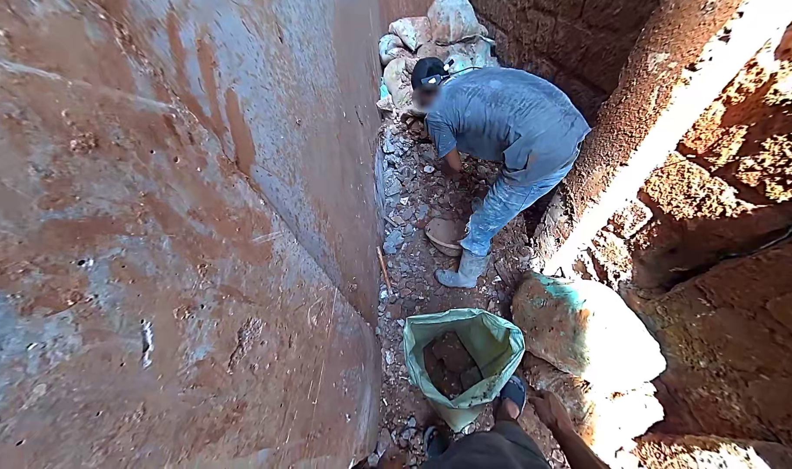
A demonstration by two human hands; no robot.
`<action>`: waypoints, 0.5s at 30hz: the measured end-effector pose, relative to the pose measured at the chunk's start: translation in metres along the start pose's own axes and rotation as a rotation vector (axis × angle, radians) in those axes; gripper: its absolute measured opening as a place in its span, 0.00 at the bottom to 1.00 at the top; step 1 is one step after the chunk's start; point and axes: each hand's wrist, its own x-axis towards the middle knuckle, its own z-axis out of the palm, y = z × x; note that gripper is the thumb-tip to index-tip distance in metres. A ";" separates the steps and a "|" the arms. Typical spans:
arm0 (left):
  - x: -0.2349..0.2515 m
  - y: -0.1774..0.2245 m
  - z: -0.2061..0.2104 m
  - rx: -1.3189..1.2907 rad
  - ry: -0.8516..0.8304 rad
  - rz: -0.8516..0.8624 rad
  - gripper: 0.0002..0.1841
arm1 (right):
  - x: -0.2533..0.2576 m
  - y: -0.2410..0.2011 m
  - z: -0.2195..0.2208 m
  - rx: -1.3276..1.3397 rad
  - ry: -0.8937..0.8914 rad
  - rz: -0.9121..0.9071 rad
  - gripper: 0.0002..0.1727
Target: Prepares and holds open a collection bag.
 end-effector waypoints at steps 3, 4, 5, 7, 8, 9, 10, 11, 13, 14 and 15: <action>0.003 -0.004 0.003 0.013 -0.003 -0.001 0.19 | 0.003 0.004 0.002 -0.010 0.006 0.005 0.19; 0.001 -0.003 0.005 0.022 -0.001 -0.003 0.19 | 0.005 0.006 0.004 -0.004 0.008 0.006 0.18; -0.001 -0.003 0.006 0.029 0.000 -0.003 0.18 | 0.006 0.009 0.005 0.000 0.004 0.011 0.18; -0.002 -0.002 0.008 0.041 -0.005 0.001 0.19 | 0.004 0.009 0.005 0.001 -0.008 0.023 0.19; -0.001 -0.003 0.009 0.047 -0.007 0.008 0.19 | 0.002 0.010 0.005 0.002 -0.004 0.023 0.19; 0.001 -0.006 0.009 0.053 -0.009 0.015 0.19 | 0.000 0.010 0.005 0.003 -0.002 0.026 0.19; 0.002 -0.007 0.009 0.056 -0.009 0.016 0.19 | -0.001 0.009 0.004 0.000 -0.005 0.030 0.19; 0.003 -0.008 0.009 0.057 -0.008 0.015 0.19 | -0.001 0.009 0.005 -0.001 -0.007 0.029 0.19; 0.003 -0.007 0.010 0.050 0.000 0.011 0.18 | 0.000 0.010 0.005 0.000 -0.008 0.028 0.19; 0.002 -0.007 0.010 0.046 0.004 0.002 0.19 | 0.000 0.010 0.005 -0.003 -0.005 0.032 0.19; 0.002 -0.007 0.010 0.046 0.009 -0.002 0.19 | -0.002 0.009 0.004 -0.009 -0.002 0.038 0.19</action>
